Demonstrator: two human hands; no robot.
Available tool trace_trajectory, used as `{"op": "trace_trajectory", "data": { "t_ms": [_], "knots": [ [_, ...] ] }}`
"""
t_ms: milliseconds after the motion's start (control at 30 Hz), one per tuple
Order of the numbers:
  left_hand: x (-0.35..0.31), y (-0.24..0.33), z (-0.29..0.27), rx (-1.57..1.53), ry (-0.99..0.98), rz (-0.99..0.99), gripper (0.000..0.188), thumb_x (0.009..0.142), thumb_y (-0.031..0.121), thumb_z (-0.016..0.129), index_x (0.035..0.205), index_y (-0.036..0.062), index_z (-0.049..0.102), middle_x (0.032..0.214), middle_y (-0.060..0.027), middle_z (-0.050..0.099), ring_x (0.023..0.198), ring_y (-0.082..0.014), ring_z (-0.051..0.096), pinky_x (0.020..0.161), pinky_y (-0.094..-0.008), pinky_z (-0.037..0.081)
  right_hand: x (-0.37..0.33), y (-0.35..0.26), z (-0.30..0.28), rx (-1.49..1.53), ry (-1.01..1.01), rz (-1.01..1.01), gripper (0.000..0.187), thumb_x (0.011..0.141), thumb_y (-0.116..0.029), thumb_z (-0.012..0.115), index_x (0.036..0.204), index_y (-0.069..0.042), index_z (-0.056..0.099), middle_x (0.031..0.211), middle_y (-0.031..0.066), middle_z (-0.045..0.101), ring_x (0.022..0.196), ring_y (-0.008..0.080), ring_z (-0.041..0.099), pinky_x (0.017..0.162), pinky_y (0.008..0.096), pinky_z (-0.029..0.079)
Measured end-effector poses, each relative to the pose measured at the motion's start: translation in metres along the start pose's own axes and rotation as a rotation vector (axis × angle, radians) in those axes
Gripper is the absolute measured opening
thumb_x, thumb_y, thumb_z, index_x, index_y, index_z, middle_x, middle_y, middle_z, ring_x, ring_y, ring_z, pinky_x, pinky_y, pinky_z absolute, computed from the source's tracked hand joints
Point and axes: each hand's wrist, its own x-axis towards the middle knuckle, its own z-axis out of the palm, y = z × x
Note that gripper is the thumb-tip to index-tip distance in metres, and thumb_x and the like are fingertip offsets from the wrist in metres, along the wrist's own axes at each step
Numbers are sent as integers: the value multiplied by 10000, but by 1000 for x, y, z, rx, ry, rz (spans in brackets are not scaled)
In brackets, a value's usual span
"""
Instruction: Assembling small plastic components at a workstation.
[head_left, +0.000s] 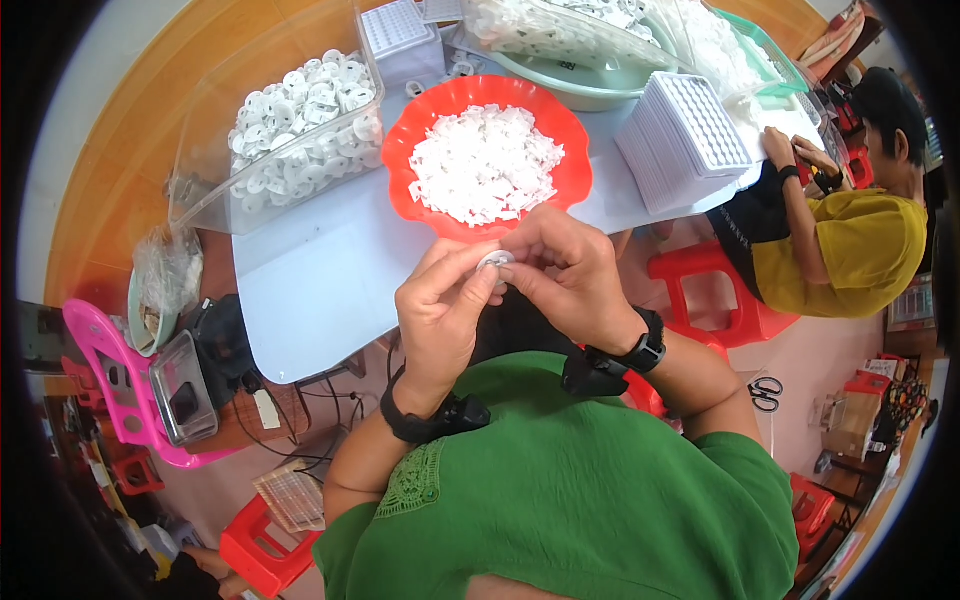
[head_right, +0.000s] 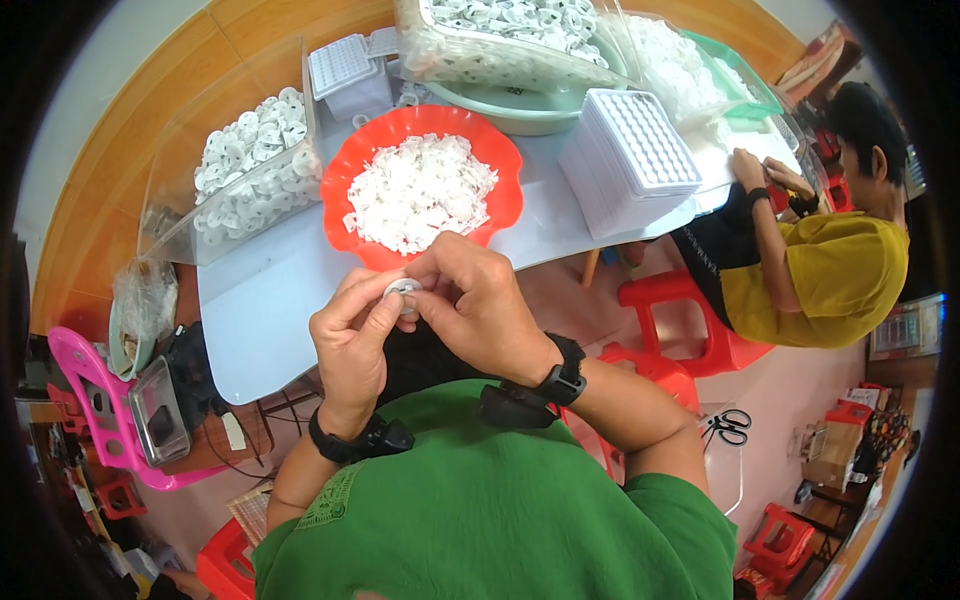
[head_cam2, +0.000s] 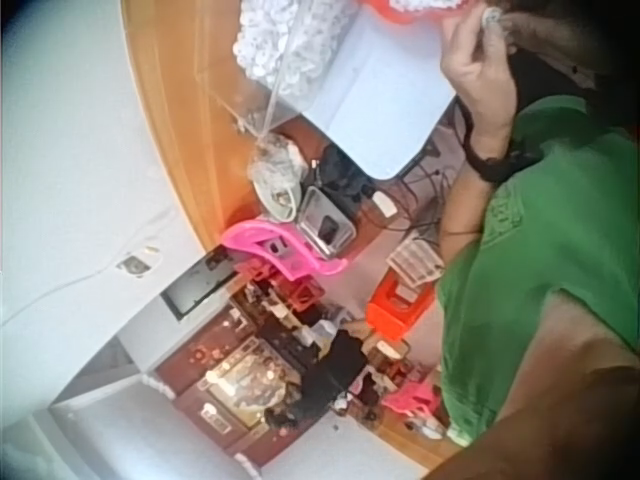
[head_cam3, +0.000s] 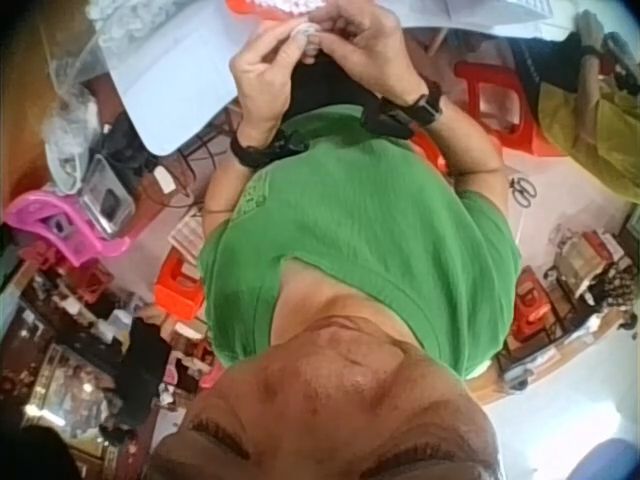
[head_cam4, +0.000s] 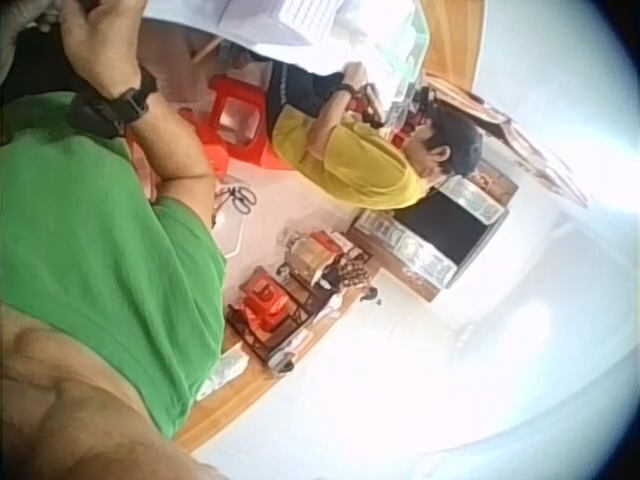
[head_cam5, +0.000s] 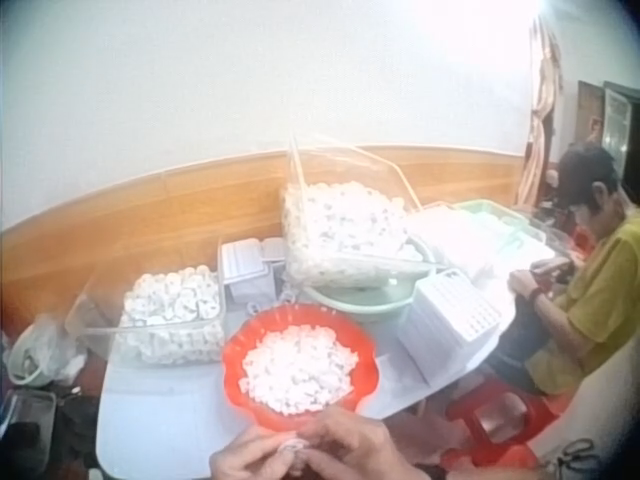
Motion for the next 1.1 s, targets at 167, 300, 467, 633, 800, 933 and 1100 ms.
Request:
{"op": "trace_trajectory", "data": {
  "t_ms": [167, 300, 467, 633, 800, 933, 1100],
  "knots": [
    [-2, -3, 1, 58, 12, 74, 171, 865, -59, 547, 1011, -69, 637, 879, -74, 568, 719, -131, 587, 619, -238, 497, -2, -2, 1, -67, 19, -83, 119, 769, 89, 624, 817, 12, 547, 736, 60, 571, 616, 109, 602, 498, 226, 449],
    [-1, 0, 2, 123, 21, 68, 185, 897, -19, 520, 1037, -74, 628, 895, -75, 569, 739, -135, 588, 638, -245, 500, 0, 4, 0, 0, 15, 1, 95, 788, 59, 631, 814, 22, 547, 719, 56, 588, 614, 90, 592, 499, 233, 460],
    [1, 3, -5, -417, -103, -217, 329, 951, 82, 476, 1259, -30, 503, 1005, -84, 595, 826, -133, 588, 718, -264, 502, 6, -5, -12, 283, 22, 276, 82, 809, 11, 648, 840, 26, 573, 709, 46, 609, 607, 73, 582, 511, 219, 479],
    [2, -10, -11, -537, -273, -279, 366, 946, 86, 495, 1295, -20, 468, 1044, -87, 597, 842, -131, 585, 717, -262, 499, -3, -5, -11, 330, 25, 266, 96, 802, 3, 660, 873, 23, 598, 736, 45, 608, 598, 71, 574, 511, 222, 483],
    [3, -7, -9, -525, -264, -278, 334, 922, 82, 543, 1241, -16, 515, 1000, -73, 606, 825, -118, 582, 704, -250, 494, -7, -4, -13, -317, 92, -314, 146, 738, 31, 664, 863, 10, 593, 779, 82, 578, 584, 167, 582, 497, 276, 471],
    [1, -10, -10, -367, -259, -218, 297, 889, 53, 587, 1176, -18, 558, 951, -66, 616, 767, -110, 582, 670, -234, 495, -7, -7, -12, -596, 41, -599, 224, 650, 52, 668, 848, 10, 571, 779, 106, 559, 593, 257, 573, 484, 326, 466],
    [0, -7, -9, -297, -239, -193, 273, 860, 12, 613, 1131, -23, 595, 933, -68, 611, 726, -113, 587, 650, -233, 501, -9, -5, -11, -638, 5, -623, 248, 640, 67, 663, 862, 15, 564, 779, 113, 571, 610, 255, 585, 487, 332, 472]
  ]
}}
